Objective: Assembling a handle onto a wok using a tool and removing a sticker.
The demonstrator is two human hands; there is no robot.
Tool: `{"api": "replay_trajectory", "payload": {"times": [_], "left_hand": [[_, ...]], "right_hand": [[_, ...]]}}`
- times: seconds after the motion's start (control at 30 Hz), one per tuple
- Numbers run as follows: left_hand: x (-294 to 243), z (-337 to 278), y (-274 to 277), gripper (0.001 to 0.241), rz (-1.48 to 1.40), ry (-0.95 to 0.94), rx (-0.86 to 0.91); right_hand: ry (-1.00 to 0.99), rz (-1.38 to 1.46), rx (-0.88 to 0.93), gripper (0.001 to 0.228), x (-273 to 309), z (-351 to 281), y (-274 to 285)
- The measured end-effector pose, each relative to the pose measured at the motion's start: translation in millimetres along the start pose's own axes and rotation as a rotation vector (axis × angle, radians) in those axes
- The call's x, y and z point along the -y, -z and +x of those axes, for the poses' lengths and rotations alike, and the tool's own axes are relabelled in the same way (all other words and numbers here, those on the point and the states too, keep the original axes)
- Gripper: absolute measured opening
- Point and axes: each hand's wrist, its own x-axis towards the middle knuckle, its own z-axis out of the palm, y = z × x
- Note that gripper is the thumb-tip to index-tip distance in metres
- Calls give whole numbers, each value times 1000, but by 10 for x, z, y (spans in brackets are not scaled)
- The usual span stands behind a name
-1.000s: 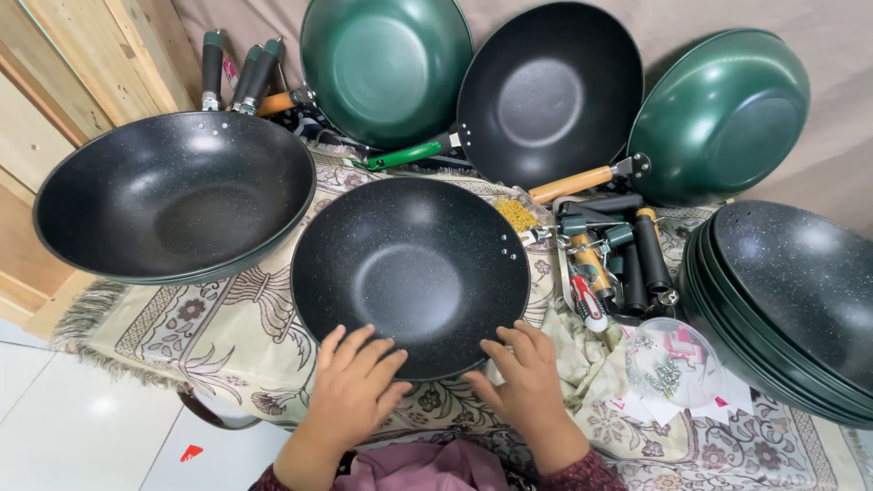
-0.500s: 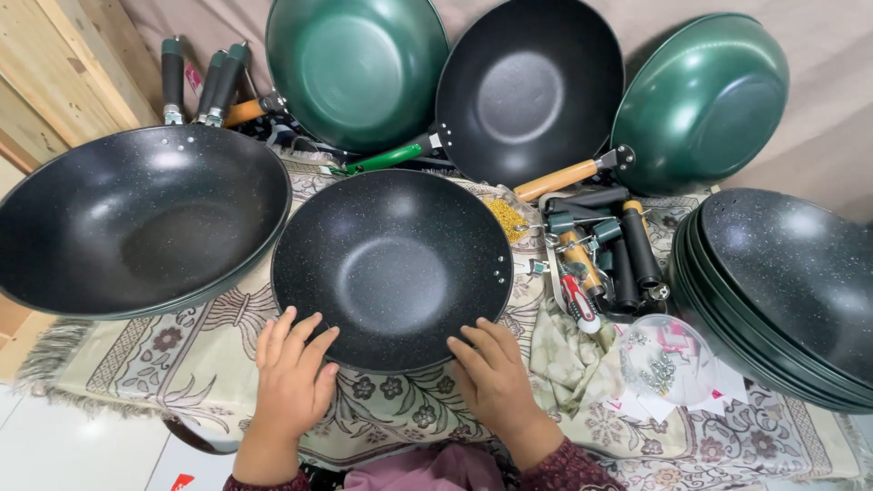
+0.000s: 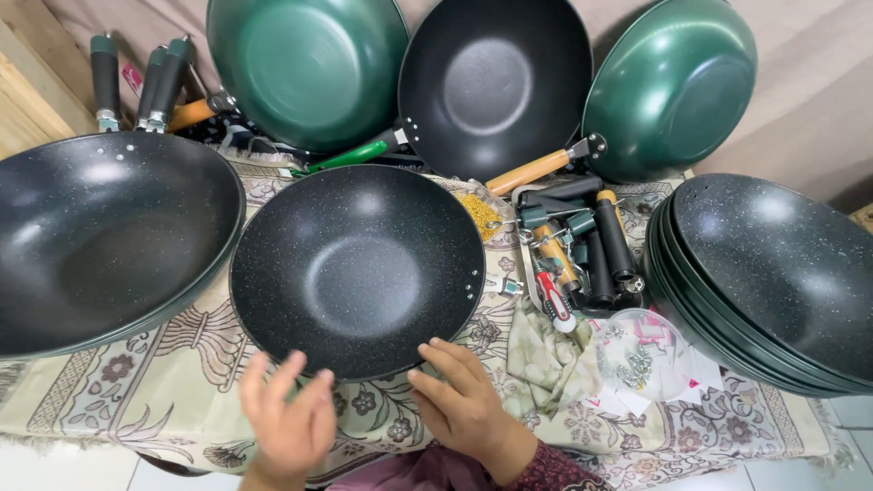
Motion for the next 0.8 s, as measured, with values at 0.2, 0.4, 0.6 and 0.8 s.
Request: {"api": "replay_trajectory", "payload": {"times": [0.2,0.4,0.6,0.8], "left_hand": [[-883,708,-265,16,-693,-311,382],[-1200,1358,-673,32,-475,-263,329],[-1251,1257,-1434,17,-357,-303,110],[-1411,986,-1390,9,-686,-469,290]], "right_hand": [[-121,-70,-115,22,-307,170,580],[-322,-83,-223,8,-877,348,1370],[-395,-153,-282,9,-1624,127,1904],[-594,-151,-134,12,-1553,297,1949]]}}
